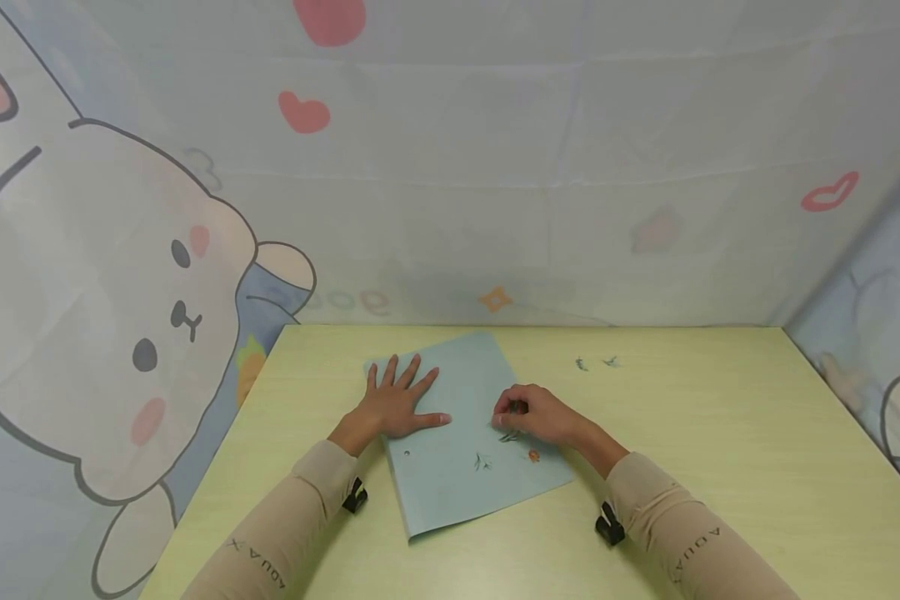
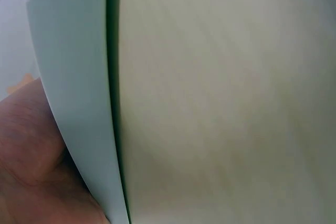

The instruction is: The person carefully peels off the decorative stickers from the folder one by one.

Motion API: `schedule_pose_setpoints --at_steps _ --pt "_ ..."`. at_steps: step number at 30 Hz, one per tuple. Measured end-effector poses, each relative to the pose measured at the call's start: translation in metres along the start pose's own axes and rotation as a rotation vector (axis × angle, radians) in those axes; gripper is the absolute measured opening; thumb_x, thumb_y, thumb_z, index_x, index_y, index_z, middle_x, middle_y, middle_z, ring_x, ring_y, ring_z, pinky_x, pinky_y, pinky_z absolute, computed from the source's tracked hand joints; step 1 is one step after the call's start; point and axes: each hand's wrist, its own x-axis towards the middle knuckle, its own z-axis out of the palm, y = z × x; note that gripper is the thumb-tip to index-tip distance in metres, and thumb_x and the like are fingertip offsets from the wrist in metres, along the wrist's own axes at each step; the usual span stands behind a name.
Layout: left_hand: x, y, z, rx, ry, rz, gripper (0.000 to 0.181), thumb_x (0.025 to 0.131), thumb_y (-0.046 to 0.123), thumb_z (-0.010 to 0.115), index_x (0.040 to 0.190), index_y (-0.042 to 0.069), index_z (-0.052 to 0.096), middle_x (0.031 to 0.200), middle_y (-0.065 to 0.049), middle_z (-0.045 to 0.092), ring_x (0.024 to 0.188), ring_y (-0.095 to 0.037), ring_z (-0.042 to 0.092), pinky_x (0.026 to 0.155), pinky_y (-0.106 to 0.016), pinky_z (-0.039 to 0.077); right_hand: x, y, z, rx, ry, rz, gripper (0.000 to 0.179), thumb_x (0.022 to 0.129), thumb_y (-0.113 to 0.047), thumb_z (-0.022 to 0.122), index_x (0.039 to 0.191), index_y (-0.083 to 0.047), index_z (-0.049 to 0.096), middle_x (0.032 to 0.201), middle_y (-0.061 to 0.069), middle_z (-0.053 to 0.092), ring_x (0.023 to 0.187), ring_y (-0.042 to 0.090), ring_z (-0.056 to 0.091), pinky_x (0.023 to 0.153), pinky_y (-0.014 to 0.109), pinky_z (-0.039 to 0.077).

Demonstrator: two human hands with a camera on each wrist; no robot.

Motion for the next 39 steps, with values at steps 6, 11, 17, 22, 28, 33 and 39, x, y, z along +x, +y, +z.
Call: schedule_pose_setpoints --at_steps 6,11,17,22,28,33,39 --pt "-0.0018 0.0011 -0.0008 -0.004 0.004 0.001 0.098 0.094 0.085 0.046 0.172 0.031 0.020 0.178 -0.010 0.007 0.161 -0.049 0.000 0.123 -0.072 0.002 0.0011 0.0028 0.0001 -0.012 0.008 0.003 0.007 0.105 -0.018 0.069 0.105 -0.014 0.075 0.097 0.002 0.065 0.086 0.019 0.054 0.075 0.027 0.047" --pt "-0.0029 0.0021 -0.0030 -0.007 0.005 0.000 0.097 0.095 0.084 0.047 0.172 0.030 0.021 0.178 -0.011 0.008 0.161 -0.049 0.001 0.123 -0.073 0.002 0.0008 0.0031 -0.0003 -0.019 0.014 0.004 0.010 0.107 -0.018 0.067 0.104 -0.013 0.075 0.095 0.001 0.064 0.084 0.017 0.054 0.073 0.026 0.046" --pt "-0.0023 0.0028 -0.0025 -0.007 0.004 -0.001 0.097 0.095 0.084 0.047 0.172 0.031 0.021 0.178 -0.010 0.008 0.161 -0.049 0.001 0.123 -0.072 0.002 -0.0012 0.0015 -0.0008 -0.017 0.019 -0.012 0.011 0.107 -0.015 0.066 0.104 -0.009 0.075 0.092 0.002 0.063 0.080 0.016 0.052 0.070 0.026 0.045" --pt "-0.0022 0.0030 -0.0033 -0.013 0.005 -0.003 0.098 0.095 0.084 0.047 0.172 0.031 0.021 0.178 -0.010 0.007 0.161 -0.048 0.000 0.123 -0.072 0.001 -0.0018 -0.0021 -0.0008 -0.008 0.024 -0.012 0.011 0.106 -0.015 0.067 0.105 -0.007 0.075 0.094 0.003 0.064 0.080 0.015 0.052 0.071 0.025 0.044" --pt "-0.0037 0.0025 -0.0048 -0.015 0.009 -0.003 0.097 0.095 0.083 0.049 0.171 0.030 0.023 0.178 -0.011 0.009 0.161 -0.048 0.002 0.123 -0.072 0.002 -0.0007 -0.0026 -0.0009 -0.004 0.022 -0.013 0.011 0.107 -0.015 0.066 0.106 -0.008 0.075 0.093 0.003 0.065 0.080 0.016 0.053 0.071 0.025 0.045" --pt "-0.0040 0.0031 -0.0043 -0.010 0.010 -0.002 0.097 0.095 0.083 0.049 0.171 0.030 0.023 0.178 -0.011 0.009 0.161 -0.049 0.002 0.123 -0.072 0.003 0.0007 0.0014 -0.0015 -0.004 0.030 -0.011 0.013 0.107 -0.018 0.066 0.105 -0.009 0.075 0.094 0.003 0.067 0.081 0.016 0.054 0.072 0.026 0.046" --pt "-0.0028 0.0026 -0.0029 -0.009 -0.003 0.011 0.097 0.095 0.083 0.047 0.172 0.030 0.021 0.178 -0.011 0.007 0.161 -0.049 0.000 0.123 -0.072 0.002 -0.0005 0.0041 -0.0020 0.021 0.072 0.042 0.013 0.106 -0.020 0.068 0.105 -0.010 0.077 0.101 0.004 0.071 0.091 0.020 0.061 0.081 0.027 0.051"
